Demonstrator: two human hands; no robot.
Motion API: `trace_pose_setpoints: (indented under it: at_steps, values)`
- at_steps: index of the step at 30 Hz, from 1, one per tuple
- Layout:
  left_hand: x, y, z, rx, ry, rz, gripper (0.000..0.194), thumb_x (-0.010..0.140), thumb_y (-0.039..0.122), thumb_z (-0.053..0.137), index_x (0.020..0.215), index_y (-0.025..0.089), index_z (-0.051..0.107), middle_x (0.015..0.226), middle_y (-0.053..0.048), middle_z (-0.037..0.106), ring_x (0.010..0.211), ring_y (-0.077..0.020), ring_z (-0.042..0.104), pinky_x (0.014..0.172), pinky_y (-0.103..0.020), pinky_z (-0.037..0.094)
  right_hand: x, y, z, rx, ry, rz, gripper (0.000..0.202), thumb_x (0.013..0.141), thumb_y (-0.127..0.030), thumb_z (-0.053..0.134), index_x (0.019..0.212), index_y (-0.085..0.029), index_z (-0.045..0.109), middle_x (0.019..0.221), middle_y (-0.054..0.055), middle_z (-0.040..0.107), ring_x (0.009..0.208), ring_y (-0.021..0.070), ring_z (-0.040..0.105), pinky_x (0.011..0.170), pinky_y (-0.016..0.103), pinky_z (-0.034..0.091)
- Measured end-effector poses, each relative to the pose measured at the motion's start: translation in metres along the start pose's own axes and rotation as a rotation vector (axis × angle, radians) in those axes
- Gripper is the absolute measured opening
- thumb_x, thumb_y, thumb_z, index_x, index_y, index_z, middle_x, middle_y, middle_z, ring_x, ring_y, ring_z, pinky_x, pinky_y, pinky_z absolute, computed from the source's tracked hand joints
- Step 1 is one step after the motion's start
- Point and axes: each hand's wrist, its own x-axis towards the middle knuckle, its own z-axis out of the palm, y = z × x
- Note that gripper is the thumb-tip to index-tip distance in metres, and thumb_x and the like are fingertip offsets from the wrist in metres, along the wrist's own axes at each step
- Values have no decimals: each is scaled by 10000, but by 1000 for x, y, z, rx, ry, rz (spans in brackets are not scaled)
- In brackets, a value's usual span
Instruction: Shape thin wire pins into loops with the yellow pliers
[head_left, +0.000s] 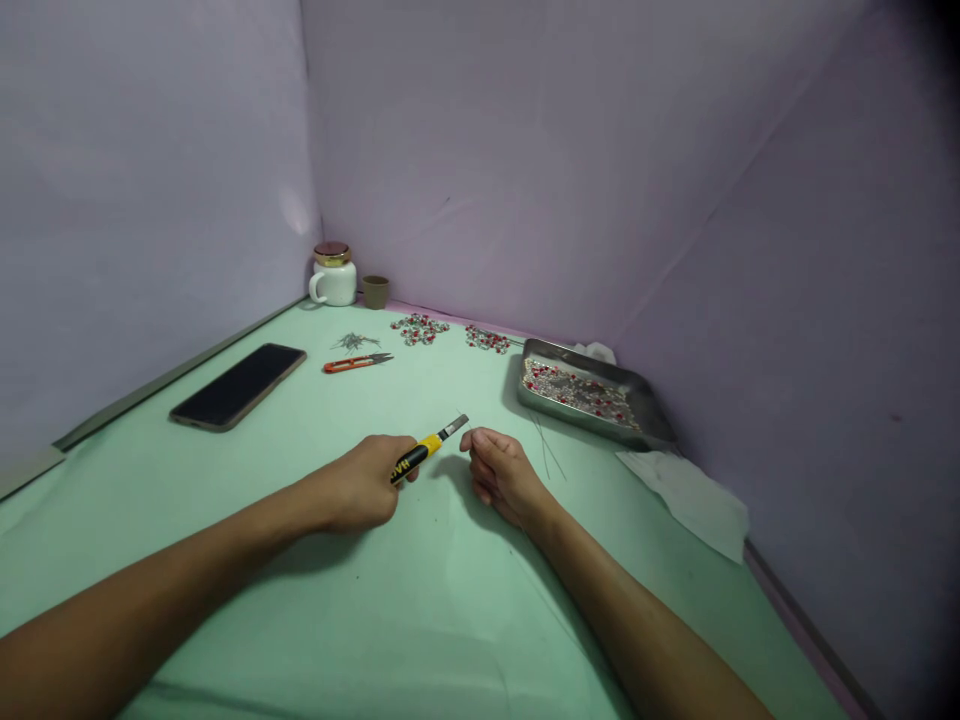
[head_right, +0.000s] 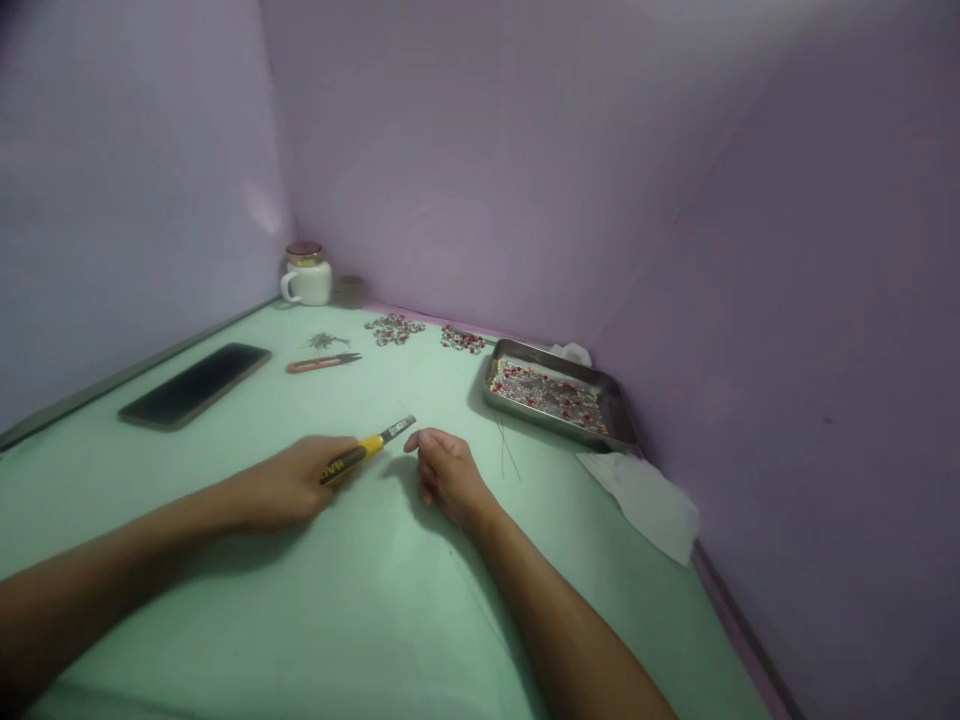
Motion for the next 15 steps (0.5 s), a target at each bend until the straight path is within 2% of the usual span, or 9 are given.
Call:
trace_pose_setpoints:
  at_steps: [2, 5, 8, 11, 15]
  values:
    - [-1, 2, -4, -238, -103, -2, 200, 517, 55, 432, 672, 181, 441, 614, 23, 482, 574, -137, 485, 502, -246, 375, 0, 1, -1, -45, 8, -22, 252, 775, -416, 513, 739, -168, 534, 377, -118, 228, 319, 42, 157, 281, 150, 281]
    - [-2, 6, -8, -632, -265, -43, 233, 484, 63, 439, 690, 172, 442, 645, 17, 509, 547, -124, 491, 451, -237, 392, 0, 1, -2, -119, 37, -45, 270, 770, -429, 506, 730, -165, 539, 384, -114, 232, 322, 44, 175, 284, 152, 285]
    - [-2, 6, -11, -800, -330, -67, 240, 472, 79, 456, 695, 168, 438, 672, 3, 525, 547, -128, 500, 436, -241, 399, 0, 1, -1, -165, 58, -56, 278, 766, -435, 505, 725, -162, 541, 387, -113, 224, 320, 45, 182, 285, 155, 285]
    - [0, 3, -11, -600, -277, -63, 221, 476, 83, 461, 678, 170, 437, 633, 15, 495, 537, -129, 481, 449, -246, 391, 0, 1, 0, -202, 71, -56, 275, 773, -430, 495, 728, -163, 548, 389, -109, 229, 316, 47, 189, 285, 161, 280]
    - [2, -1, -5, 18, -23, -12, 188, 524, 73, 455, 678, 181, 456, 663, 0, 508, 637, -169, 509, 533, -260, 371, 2, 3, -1, -228, 79, -38, 264, 780, -415, 489, 739, -166, 568, 389, -103, 245, 315, 47, 202, 292, 163, 264]
